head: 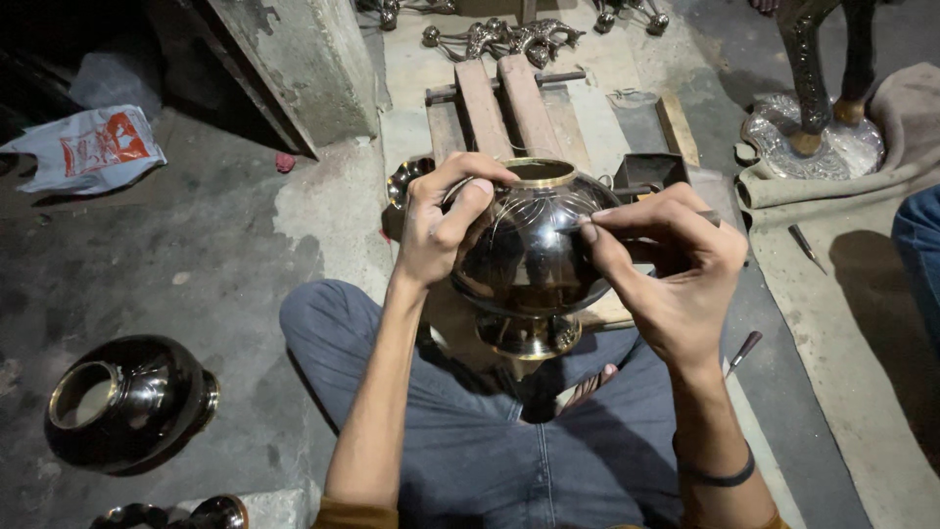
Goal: The person sits on the floor and uses a small metal tool to engrave a pattern onto a shiny metal vase. They hold the vase with one hand and carefully carve lines into its surface with the other, occasionally rotating the vase to access different areas.
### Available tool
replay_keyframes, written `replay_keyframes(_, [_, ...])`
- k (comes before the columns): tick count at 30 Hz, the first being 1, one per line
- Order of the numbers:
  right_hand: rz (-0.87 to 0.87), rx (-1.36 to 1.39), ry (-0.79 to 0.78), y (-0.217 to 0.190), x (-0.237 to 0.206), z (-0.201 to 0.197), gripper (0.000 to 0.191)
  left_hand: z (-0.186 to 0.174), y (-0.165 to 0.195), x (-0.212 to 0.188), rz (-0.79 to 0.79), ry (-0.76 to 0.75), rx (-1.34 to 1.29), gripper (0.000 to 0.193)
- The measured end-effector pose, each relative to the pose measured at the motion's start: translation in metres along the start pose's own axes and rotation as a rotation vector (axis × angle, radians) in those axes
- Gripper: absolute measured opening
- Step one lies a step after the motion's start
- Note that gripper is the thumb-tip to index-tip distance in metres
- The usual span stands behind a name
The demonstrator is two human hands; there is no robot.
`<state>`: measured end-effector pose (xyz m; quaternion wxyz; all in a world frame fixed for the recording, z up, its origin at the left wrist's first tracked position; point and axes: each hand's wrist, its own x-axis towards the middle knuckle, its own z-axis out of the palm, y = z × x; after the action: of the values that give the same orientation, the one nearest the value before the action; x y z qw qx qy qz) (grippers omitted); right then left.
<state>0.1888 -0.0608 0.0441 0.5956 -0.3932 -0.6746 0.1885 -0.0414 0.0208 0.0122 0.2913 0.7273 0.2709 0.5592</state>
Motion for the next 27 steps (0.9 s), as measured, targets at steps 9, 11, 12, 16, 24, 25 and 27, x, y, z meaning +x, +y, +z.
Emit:
replay_keyframes(9, [-0.053, 0.091, -0.010, 0.006, -0.006, 0.003, 0.014, -0.001, -0.014, 0.002, -0.287, 0.037, -0.220, 0.028])
replay_keyframes(11, [-0.017, 0.112, 0.029, 0.008, -0.008, 0.006, 0.014, -0.002, -0.021, 0.004, -0.257, 0.012, -0.274, 0.026])
replay_keyframes(12, [-0.028, 0.081, 0.042, 0.009, -0.008, 0.008, 0.015, -0.003, -0.025, 0.006, -0.241, -0.001, -0.301, 0.025])
replay_keyframes(16, [-0.047, -0.045, 0.076, 0.008, -0.006, 0.009, 0.013, 0.004, -0.038, 0.008, -0.263, 0.019, -0.329, 0.022])
replay_keyframes(24, [-0.033, -0.144, 0.030, 0.001, 0.003, -0.002, 0.013, 0.017, -0.043, 0.011, -0.335, 0.026, -0.407, 0.022])
replay_keyframes(25, [-0.045, -0.162, 0.029, 0.002, 0.003, -0.003, 0.011, 0.017, -0.041, 0.012, -0.301, 0.032, -0.349, 0.022])
replay_keyframes(27, [-0.037, -0.142, 0.035, 0.003, 0.002, -0.003, 0.010, 0.019, -0.035, 0.012, -0.235, 0.046, -0.231, 0.024])
